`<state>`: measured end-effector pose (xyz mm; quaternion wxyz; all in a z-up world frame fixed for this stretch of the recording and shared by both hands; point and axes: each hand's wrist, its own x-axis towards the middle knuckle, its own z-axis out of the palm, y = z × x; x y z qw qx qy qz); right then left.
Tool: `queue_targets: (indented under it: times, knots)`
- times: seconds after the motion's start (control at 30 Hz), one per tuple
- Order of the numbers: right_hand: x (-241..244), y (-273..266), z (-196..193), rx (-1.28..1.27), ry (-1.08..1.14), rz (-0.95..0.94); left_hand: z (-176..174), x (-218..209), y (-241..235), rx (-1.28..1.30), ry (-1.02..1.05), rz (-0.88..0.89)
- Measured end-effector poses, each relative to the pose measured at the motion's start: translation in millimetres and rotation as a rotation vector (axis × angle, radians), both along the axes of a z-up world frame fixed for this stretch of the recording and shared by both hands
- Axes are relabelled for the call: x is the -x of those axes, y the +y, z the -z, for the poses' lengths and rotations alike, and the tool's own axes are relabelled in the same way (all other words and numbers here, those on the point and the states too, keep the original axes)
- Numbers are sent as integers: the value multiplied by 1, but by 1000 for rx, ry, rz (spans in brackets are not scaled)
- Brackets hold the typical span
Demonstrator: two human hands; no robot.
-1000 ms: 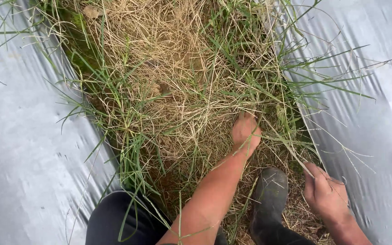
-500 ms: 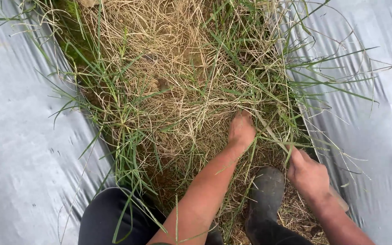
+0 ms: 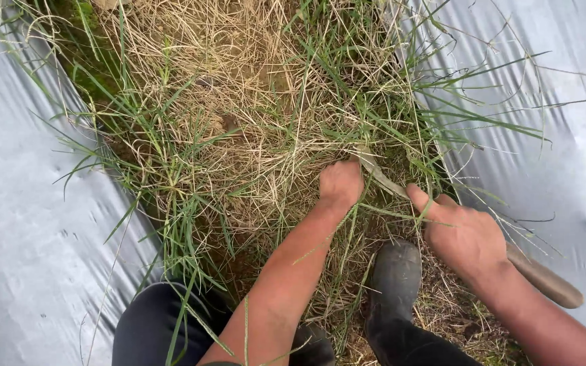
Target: Manually cutting grass and weeds between rows of crops using a sickle.
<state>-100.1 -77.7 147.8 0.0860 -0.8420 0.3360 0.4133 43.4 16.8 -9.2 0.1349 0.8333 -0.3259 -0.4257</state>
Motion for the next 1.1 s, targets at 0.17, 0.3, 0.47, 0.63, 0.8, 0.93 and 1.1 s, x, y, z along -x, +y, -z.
queue_targets:
  times: [0.17,0.3,0.47,0.63,0.8,0.93,1.1]
  knots:
    - [-6,7,-7,33,49,-103,-19,-8,2,-13,51,3]
    - [-10,2,-9,-24,114,-49,-21,-11,4,16,105,-7]
    - [0,8,5,-30,-2,-4,-24,-11,4,-14,97,-6]
    - [-7,16,4,1,-47,-90,-33,-20,5,-70,159,-22]
    - [-65,34,-55,-130,44,593,-51,-24,11,-2,347,-194]
    - [-31,3,-5,26,-76,270,-16,-14,10,-9,152,-11]
    - [1,-5,15,-6,-288,259,-15,-11,10,19,133,-40]
